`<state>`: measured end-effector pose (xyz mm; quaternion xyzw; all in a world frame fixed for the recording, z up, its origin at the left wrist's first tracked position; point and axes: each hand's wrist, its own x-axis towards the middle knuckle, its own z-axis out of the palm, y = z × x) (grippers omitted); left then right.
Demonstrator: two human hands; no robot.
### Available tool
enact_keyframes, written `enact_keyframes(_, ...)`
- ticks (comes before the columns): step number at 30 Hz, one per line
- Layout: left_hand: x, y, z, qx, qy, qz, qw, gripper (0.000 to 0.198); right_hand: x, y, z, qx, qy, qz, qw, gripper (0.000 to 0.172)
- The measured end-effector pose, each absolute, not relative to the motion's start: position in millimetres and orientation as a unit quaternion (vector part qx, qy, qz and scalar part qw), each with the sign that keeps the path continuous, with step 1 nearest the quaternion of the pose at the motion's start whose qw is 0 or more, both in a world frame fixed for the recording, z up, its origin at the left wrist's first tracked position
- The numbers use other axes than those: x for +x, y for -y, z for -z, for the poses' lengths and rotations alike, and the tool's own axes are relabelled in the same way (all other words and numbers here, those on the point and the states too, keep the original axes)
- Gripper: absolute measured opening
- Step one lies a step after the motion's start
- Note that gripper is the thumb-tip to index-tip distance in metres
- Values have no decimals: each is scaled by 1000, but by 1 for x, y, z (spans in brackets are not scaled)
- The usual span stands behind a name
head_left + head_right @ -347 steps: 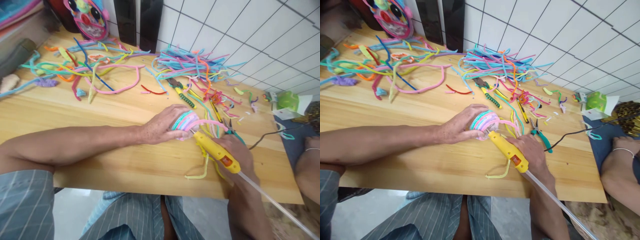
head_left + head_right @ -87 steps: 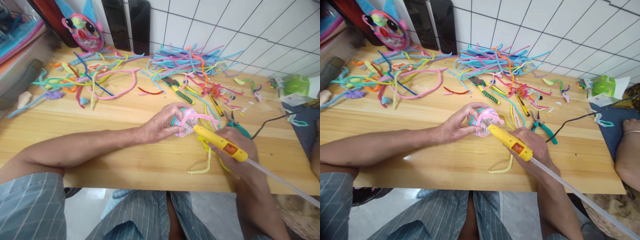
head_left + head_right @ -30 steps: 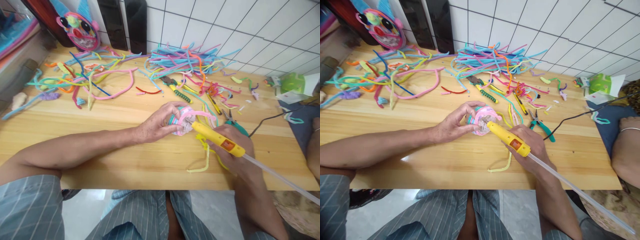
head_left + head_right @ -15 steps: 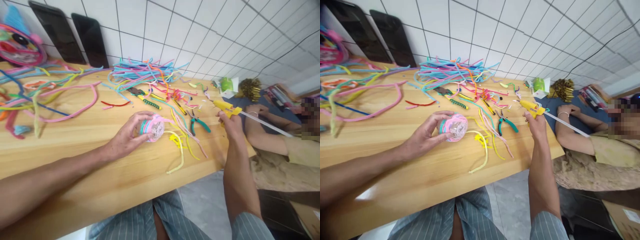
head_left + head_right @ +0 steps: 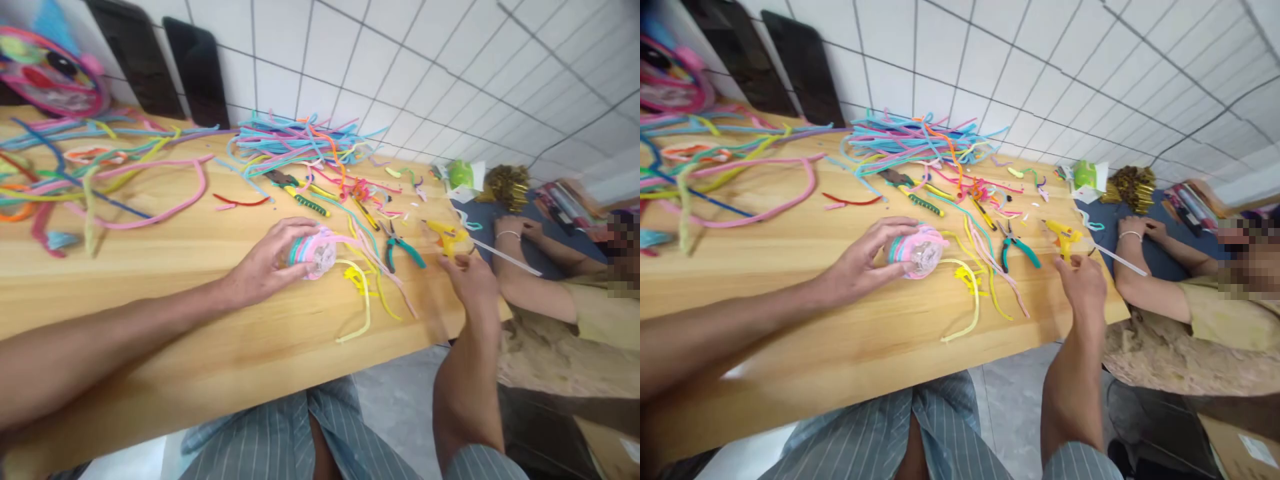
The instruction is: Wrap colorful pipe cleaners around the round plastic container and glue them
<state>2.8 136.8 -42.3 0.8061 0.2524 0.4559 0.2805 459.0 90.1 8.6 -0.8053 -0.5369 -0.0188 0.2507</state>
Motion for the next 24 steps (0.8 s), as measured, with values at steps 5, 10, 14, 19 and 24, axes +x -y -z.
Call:
enact_keyframes(5, 6, -141, 45, 800, -237, -470, 288, 52, 366, -78, -25, -634, 663, -192, 348, 41)
enact_keyframes(10, 10, -142, 49, 784, -229, -488, 309, 52, 264, -103, -33, -493, 727, -300, 372, 39)
enact_keyframes(14, 12, -143, 51, 778, -225, -494, 317, 51, 232, -118, -29, -463, 735, -284, 406, 27)
enact_keyframes(19, 12, -144, 52, 781, -226, -486, 320, 54, 229, -121, -21, -465, 722, -269, 437, 13)
enact_keyframes(24, 13, -142, 50, 783, -225, -487, 314, 54, 234, -123, -10, -490, 684, -296, 452, 10)
